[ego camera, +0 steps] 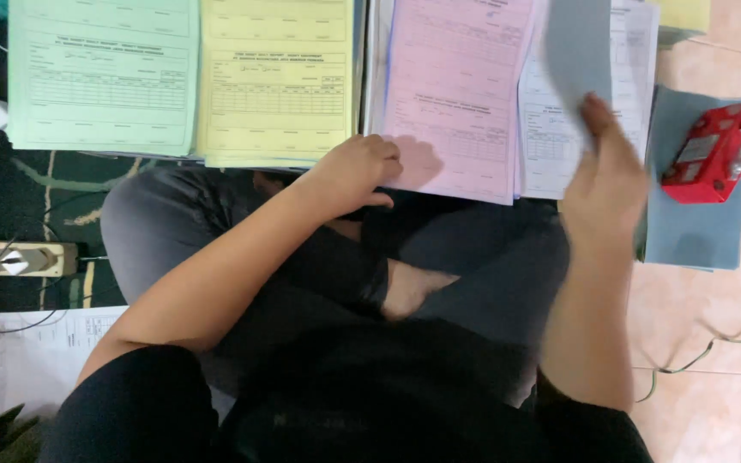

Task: Sorting through multiple stacks of colored papers and stapling them into sets.

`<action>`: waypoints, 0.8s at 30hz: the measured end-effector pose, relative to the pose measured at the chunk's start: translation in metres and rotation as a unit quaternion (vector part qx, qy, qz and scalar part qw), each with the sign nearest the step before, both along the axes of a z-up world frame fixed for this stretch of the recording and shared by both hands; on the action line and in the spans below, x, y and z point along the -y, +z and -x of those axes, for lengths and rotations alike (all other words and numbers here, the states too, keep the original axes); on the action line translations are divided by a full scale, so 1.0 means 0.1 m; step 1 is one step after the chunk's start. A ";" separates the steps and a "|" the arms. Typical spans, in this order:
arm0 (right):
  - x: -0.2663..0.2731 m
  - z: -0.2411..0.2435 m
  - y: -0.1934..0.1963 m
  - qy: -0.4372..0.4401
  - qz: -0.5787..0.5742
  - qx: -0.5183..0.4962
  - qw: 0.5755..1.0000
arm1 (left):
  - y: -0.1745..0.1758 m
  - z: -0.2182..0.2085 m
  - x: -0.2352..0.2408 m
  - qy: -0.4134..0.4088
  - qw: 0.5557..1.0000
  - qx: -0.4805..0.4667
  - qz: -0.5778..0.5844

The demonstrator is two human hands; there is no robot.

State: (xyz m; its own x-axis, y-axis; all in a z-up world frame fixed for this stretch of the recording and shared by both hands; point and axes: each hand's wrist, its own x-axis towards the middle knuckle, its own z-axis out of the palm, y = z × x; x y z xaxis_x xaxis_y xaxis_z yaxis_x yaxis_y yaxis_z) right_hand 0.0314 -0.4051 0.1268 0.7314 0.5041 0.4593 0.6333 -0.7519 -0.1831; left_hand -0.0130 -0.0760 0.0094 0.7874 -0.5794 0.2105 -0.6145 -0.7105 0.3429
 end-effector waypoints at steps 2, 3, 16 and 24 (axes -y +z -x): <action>-0.41 0.02 -0.20 0.019 0.054 -0.038 0.998 | -0.06 0.01 -0.07 -0.001 1.000 -0.003 0.016; -0.60 0.05 -0.32 0.033 0.106 -0.079 0.991 | -0.11 0.02 -0.09 -0.006 0.999 -0.011 0.030; -0.86 0.34 -0.99 0.032 0.124 -0.229 0.965 | -0.34 -0.15 -0.02 0.085 0.973 0.208 0.049; -0.97 0.36 -0.75 -0.045 0.066 -0.307 0.948 | -0.45 -0.23 -0.02 0.022 0.997 0.075 -0.026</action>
State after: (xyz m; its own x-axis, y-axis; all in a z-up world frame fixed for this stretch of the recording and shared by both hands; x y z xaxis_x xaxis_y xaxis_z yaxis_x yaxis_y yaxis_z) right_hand -0.0045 -0.3082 0.0513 0.8833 0.4503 -0.1305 0.3698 -0.8402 -0.3966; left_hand 0.0102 -0.0736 -0.0358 0.7744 -0.5580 0.2982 -0.6237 -0.7525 0.2117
